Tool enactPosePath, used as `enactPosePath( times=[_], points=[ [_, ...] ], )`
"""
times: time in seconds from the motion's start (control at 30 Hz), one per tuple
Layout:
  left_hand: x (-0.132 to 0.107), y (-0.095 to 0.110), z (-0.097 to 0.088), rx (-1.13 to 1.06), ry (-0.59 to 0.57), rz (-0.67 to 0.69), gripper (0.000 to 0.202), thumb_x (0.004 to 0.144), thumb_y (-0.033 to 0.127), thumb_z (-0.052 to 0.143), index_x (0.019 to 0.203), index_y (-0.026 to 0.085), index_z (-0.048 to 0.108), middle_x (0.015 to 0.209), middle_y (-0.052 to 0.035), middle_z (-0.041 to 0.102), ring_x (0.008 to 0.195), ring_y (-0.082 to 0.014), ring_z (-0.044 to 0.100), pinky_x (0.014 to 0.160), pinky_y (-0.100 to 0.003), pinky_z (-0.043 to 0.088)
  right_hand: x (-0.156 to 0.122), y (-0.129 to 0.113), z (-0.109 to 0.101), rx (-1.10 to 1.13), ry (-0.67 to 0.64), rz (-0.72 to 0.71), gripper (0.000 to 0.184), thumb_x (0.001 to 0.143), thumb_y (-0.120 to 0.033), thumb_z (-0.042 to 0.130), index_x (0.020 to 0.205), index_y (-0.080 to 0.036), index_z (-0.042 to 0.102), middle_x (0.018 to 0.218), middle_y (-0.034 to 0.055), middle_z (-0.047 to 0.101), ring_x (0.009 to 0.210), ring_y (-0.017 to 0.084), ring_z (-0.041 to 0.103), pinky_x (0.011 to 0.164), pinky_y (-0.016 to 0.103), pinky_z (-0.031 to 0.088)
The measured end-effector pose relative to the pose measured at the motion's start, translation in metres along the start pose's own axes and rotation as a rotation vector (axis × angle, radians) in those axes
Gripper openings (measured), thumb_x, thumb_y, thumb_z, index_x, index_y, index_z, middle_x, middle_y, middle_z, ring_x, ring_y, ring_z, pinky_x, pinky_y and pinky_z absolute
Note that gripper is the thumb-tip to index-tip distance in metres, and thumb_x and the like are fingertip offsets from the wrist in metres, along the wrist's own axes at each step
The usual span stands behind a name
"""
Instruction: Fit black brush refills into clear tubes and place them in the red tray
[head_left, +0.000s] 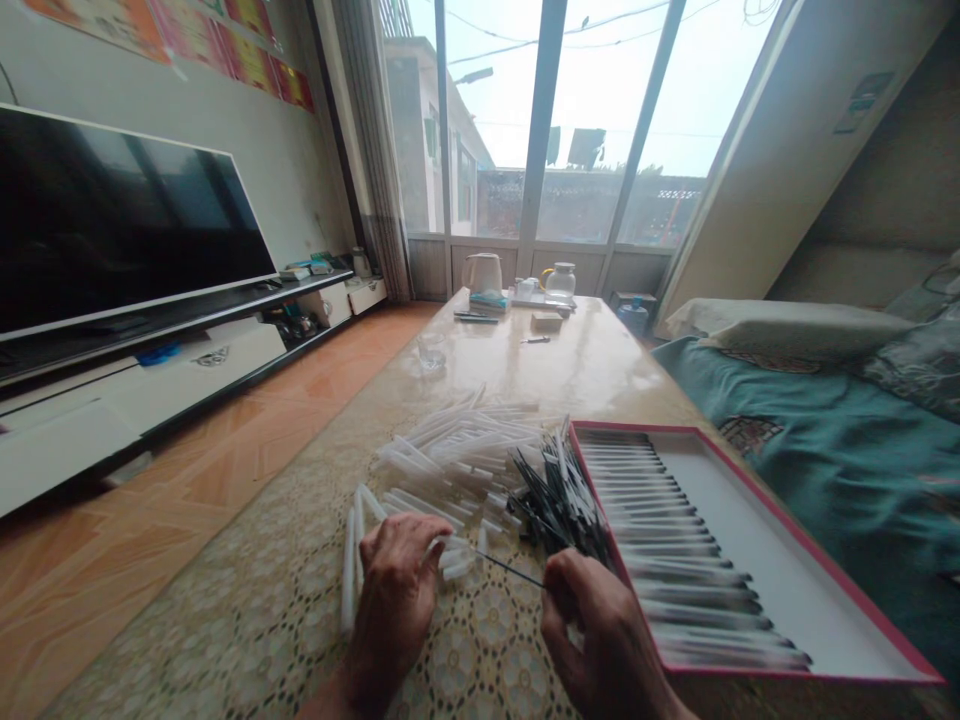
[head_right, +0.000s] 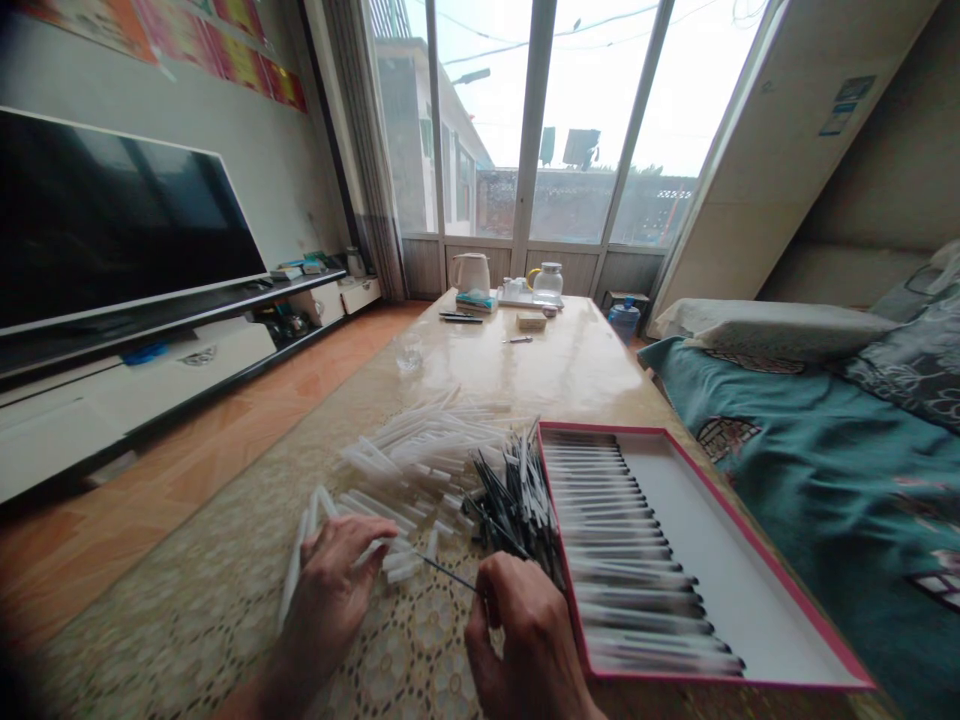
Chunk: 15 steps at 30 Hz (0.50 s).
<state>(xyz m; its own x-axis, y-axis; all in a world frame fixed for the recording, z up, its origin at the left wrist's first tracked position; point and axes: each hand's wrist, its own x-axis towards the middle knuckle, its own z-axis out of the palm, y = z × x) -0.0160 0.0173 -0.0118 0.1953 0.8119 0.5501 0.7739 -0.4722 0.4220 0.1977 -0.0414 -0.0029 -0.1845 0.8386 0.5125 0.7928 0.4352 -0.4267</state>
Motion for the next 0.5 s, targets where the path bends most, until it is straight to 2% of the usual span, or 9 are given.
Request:
enactPosePath(
  times=[0.2,0.33,0.4,0.5],
  points=[
    [-0.001,0.006,-0.002,-0.024,-0.026,0.076,0.018,0.079,0.014,0.055,0.088,0.026,0.064,0.087,-0.002,0.07,0.086,-0.0233,0.06,0.08,-0.038,0.037,0.001,-0.002,0.0,0.0,0.014,-0.02,0.011,0.078,-0.011,0.045,0.073,-0.021,0.044,0.061,-0.0025,0.047,0.054,0.012,0.047,0.052,0.023,0.034],
    [-0.002,0.016,-0.004,-0.077,-0.077,0.153,0.019,0.081,0.012,0.053,0.09,0.025,0.063,0.088,-0.0027,0.069,0.087,-0.0217,0.059,0.078,-0.036,0.04,0.0,-0.006,0.002,0.043,0.032,0.036,0.005,0.081,-0.017,0.046,0.078,-0.02,0.047,0.058,-0.0044,0.042,0.051,0.012,0.045,0.05,0.023,0.033],
    [-0.003,0.022,-0.004,-0.131,-0.119,0.2,0.019,0.082,0.012,0.052,0.09,0.025,0.063,0.087,-0.0033,0.069,0.085,-0.0207,0.058,0.076,-0.034,0.042,0.0,-0.009,0.003,0.126,0.037,0.083,0.004,0.082,-0.022,0.045,0.082,-0.02,0.048,0.057,-0.005,0.04,0.05,0.012,0.045,0.049,0.023,0.033],
    [-0.005,0.027,-0.004,-0.224,-0.152,0.236,0.02,0.082,0.013,0.051,0.091,0.025,0.064,0.083,-0.0045,0.068,0.081,-0.0202,0.058,0.074,-0.033,0.045,0.0,-0.007,0.005,0.392,0.057,0.152,0.019,0.088,-0.034,0.038,0.09,-0.019,0.05,0.059,-0.0038,0.044,0.052,0.013,0.047,0.049,0.022,0.038]
  ],
)
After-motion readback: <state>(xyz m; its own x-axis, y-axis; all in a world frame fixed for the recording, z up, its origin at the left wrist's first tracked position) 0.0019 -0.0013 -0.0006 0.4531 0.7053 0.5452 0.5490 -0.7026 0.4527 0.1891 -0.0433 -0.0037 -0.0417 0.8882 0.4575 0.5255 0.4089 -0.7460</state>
